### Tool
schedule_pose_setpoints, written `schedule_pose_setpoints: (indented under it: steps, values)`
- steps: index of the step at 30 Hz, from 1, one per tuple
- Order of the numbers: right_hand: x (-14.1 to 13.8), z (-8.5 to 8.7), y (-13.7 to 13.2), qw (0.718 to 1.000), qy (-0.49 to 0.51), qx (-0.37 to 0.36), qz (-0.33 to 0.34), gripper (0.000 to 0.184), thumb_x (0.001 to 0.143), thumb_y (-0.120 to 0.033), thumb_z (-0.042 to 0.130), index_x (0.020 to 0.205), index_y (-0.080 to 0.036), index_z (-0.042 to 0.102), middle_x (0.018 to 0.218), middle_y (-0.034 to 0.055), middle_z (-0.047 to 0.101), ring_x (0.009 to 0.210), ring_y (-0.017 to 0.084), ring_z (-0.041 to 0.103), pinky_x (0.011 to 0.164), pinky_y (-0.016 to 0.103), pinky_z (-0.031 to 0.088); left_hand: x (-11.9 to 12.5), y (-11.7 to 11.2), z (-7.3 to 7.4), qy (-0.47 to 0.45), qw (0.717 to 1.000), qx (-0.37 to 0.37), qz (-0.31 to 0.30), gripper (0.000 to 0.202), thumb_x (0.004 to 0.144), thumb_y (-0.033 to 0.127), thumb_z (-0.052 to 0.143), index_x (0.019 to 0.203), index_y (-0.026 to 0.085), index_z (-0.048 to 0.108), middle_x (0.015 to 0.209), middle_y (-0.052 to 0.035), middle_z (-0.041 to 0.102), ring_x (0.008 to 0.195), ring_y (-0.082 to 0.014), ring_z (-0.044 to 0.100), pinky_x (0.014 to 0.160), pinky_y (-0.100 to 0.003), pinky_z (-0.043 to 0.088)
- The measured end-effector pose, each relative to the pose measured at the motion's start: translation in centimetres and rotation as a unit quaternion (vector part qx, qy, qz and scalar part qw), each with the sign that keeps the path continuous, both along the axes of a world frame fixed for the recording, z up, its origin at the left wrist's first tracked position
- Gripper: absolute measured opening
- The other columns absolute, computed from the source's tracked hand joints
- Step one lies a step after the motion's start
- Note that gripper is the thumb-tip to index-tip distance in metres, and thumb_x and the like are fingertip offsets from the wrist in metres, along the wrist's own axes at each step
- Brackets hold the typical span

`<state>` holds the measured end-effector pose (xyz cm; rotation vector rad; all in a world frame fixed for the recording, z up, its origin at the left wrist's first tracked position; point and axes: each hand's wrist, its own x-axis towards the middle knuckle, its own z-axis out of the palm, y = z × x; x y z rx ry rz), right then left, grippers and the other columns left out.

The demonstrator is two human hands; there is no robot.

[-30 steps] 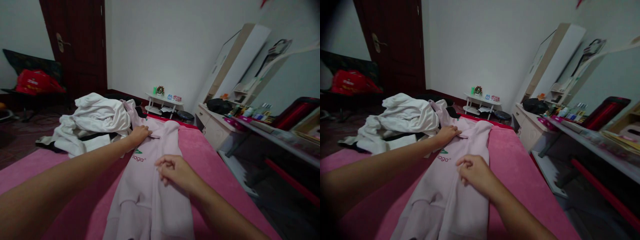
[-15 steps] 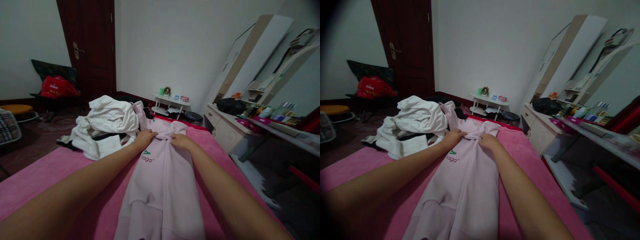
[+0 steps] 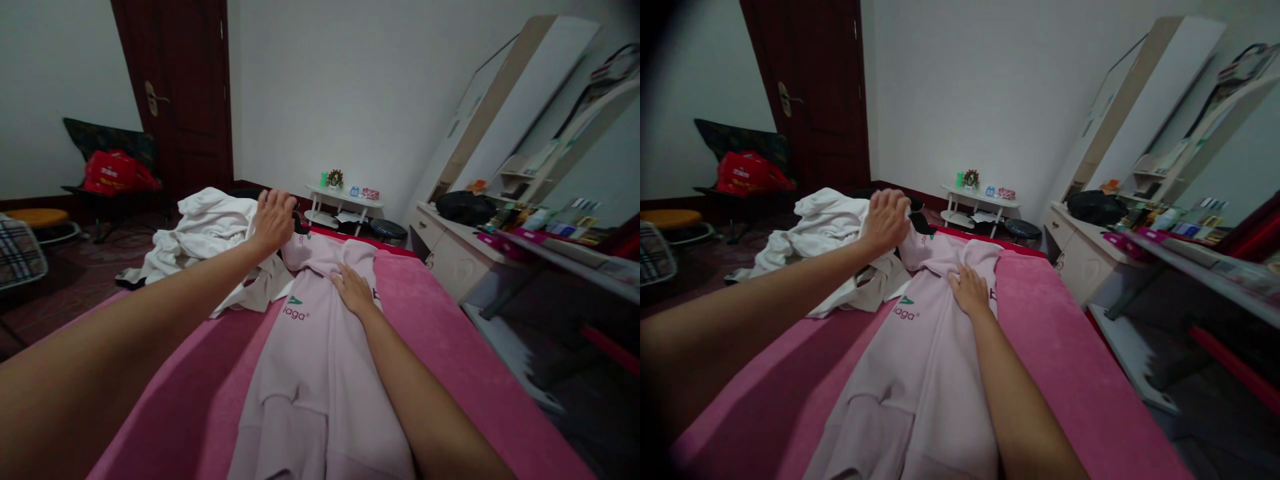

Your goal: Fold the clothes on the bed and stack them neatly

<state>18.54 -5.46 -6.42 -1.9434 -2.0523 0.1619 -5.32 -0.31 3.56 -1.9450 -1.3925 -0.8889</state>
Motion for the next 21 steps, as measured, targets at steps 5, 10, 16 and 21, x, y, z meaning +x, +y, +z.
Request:
schedule_pose_setpoints:
  steps: [5, 10, 16, 21]
  values:
    - [0.0, -0.2, -0.2, 1.0, 0.003, 0.002, -0.004, 0.06, 0.095, -0.054, 0.021, 0.146, -0.024, 0.028, 0.154, 0.0082, 0.027, 0.141, 0.022, 0.023, 0.112, 0.048, 0.016, -2.2, 2.8, 1.9, -0.092, 0.974, -0.123, 0.165, 0.064, 0.078, 0.048, 0.054, 0.124, 0.004, 0.049, 0.122, -0.0244, 0.055, 0.122, -0.0395, 0.037, 0.101, -0.053, 0.019]
    - [0.1, -0.1, -0.4, 1.0, 0.012, 0.011, 0.0, 0.059, 0.095, -0.054, 0.023, 0.146, -0.025, 0.029, 0.153, 0.0081, 0.029, 0.14, 0.022, 0.024, 0.112, 0.047, 0.016, -2.9, 3.3, 2.1, -0.062, 0.958, -0.222, 0.17, 0.046, 0.069, 0.045, 0.065, 0.097, 0.009, 0.067, 0.104, -0.0202, 0.065, 0.11, -0.0377, 0.05, 0.096, -0.049, 0.027]
    - [0.3, 0.2, -0.5, 0.998, 0.053, 0.035, 0.004, 0.056, 0.094, -0.053, 0.028, 0.142, -0.024, 0.036, 0.149, 0.0066, 0.037, 0.137, 0.023, 0.032, 0.111, 0.046, 0.02, 0.1, 1.2, 4.7, -0.127, 0.982, -0.09, -0.108, 0.025, 0.072, 0.03, 0.063, 0.089, 0.014, 0.072, 0.089, -0.0102, 0.068, 0.095, -0.0268, 0.059, 0.087, -0.039, 0.04]
    - [1.2, 0.1, -0.5, 0.972, 0.211, 0.099, -0.024, 0.047, 0.097, -0.046, 0.029, 0.132, -0.021, 0.047, 0.132, 0.0067, 0.056, 0.121, 0.023, 0.05, 0.101, 0.039, 0.038, 3.4, -7.3, 7.6, -0.175, 0.863, -0.093, -0.464, 0.013, 0.075, 0.025, 0.058, 0.073, 0.013, 0.064, 0.082, -0.0042, 0.065, 0.085, -0.0182, 0.061, 0.081, -0.033, 0.046]
